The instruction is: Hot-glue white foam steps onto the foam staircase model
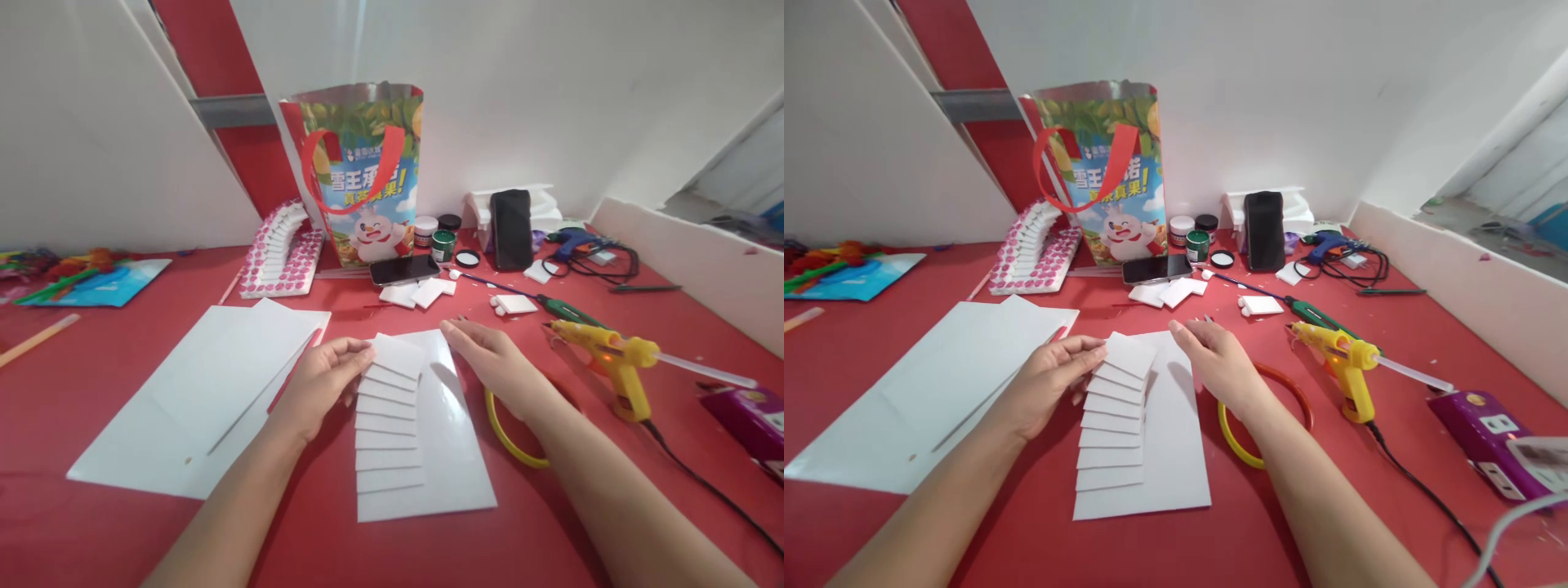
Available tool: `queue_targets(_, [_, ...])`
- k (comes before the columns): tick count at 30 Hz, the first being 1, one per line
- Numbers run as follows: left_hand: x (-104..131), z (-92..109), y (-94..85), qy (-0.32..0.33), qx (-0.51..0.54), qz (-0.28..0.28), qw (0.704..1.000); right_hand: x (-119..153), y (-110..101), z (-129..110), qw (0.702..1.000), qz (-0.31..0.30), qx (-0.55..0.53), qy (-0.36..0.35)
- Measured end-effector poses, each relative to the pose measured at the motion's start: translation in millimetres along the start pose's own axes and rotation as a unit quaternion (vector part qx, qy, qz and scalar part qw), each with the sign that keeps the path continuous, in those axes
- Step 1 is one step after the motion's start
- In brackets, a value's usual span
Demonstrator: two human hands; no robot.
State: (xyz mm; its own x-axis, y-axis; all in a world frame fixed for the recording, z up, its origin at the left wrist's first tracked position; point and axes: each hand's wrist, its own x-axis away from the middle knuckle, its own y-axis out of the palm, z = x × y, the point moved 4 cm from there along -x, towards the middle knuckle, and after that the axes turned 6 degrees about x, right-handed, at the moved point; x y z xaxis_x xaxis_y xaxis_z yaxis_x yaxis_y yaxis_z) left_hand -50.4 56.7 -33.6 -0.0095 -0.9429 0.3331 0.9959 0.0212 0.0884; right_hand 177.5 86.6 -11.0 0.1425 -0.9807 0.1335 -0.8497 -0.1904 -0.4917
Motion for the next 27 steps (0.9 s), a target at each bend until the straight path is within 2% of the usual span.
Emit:
queue_targets(4, [-1,0,-2.0,0.009,-0.030,0.004,1.000,0,-1,0,0.998,0.028,0.056,-0.023])
queue_targets(11, [-2,0,-2.9,-0.004,-0.017,0.034,0.999,4,-2,-1,0.990,0.110,0.074,-0.056])
queue_targets(14, [-3,-1,-3.3,-0.018,-0.003,0.037,0.999,5,-1,-4,0.990,0.109,0.069,-0.060])
queue_targets(19, [-3,-1,-3.2,-0.022,-0.008,-0.006,1.000,6,3,-7,0.995,0.067,0.054,-0.041])
queue_targets(23, [-2,0,-2.5,-0.021,-0.013,-0.028,0.999,8,11,-9,0.999,-0.029,0.019,0.006])
queue_targets(27, [-2,1,-1.9,-0.022,-0.002,-0.028,0.999,11,20,-9,0.990,-0.117,-0.034,0.069])
